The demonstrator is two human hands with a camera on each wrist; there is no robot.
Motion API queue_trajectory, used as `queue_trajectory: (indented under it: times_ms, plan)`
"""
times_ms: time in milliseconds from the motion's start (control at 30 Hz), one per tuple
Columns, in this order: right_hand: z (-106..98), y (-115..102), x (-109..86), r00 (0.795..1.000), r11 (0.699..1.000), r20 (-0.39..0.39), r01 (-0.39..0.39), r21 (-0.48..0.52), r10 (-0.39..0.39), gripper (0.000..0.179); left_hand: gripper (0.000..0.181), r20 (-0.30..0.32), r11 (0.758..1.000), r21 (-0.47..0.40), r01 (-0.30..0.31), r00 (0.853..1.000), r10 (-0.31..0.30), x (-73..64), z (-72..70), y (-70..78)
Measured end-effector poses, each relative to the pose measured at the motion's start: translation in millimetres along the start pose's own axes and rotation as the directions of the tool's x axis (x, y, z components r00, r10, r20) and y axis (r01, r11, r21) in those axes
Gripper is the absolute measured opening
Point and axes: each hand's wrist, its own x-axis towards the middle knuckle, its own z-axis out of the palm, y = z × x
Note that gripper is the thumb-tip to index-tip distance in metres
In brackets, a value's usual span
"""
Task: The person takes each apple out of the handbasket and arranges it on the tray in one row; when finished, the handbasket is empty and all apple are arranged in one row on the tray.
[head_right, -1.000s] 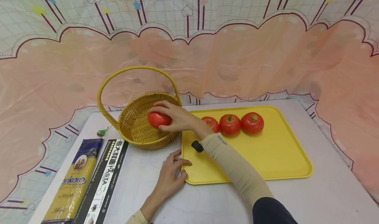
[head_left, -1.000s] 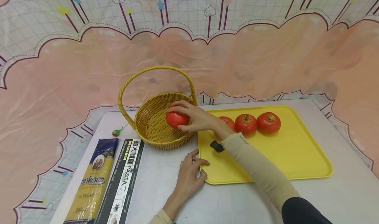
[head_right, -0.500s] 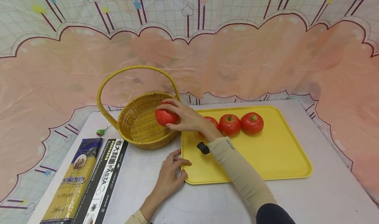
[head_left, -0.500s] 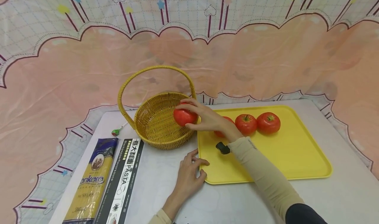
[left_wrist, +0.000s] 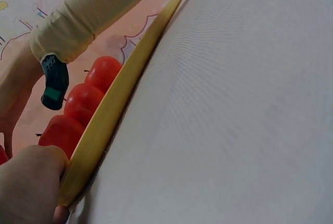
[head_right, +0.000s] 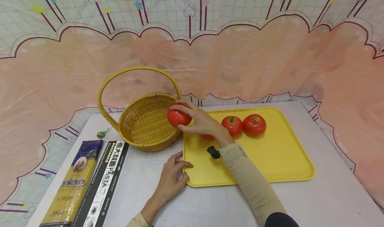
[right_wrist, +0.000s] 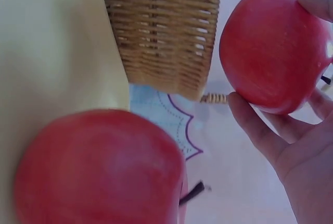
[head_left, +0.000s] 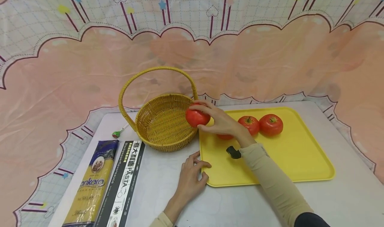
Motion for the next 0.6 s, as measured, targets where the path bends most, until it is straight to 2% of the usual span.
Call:
queue_trajectory:
  times_ms: [333, 600]
  plan:
    - [-11.4, 6.8, -16.1, 0.999, 1.000, -0.040, -0.011, -0.001, 0.011, 0.061, 0.025, -0.005, 1.000, 0.002, -0.003, 1.000, 0.003, -0.5, 0.9, -0.6]
    - [-18.8, 14.3, -28.8, 0.993, 0.997, -0.089, -0.072, 0.007, 0.073, 0.063, 0.026, -0.014, 1.000, 0.004, -0.003, 1.000, 0.003, -0.4, 0.7, -1.0]
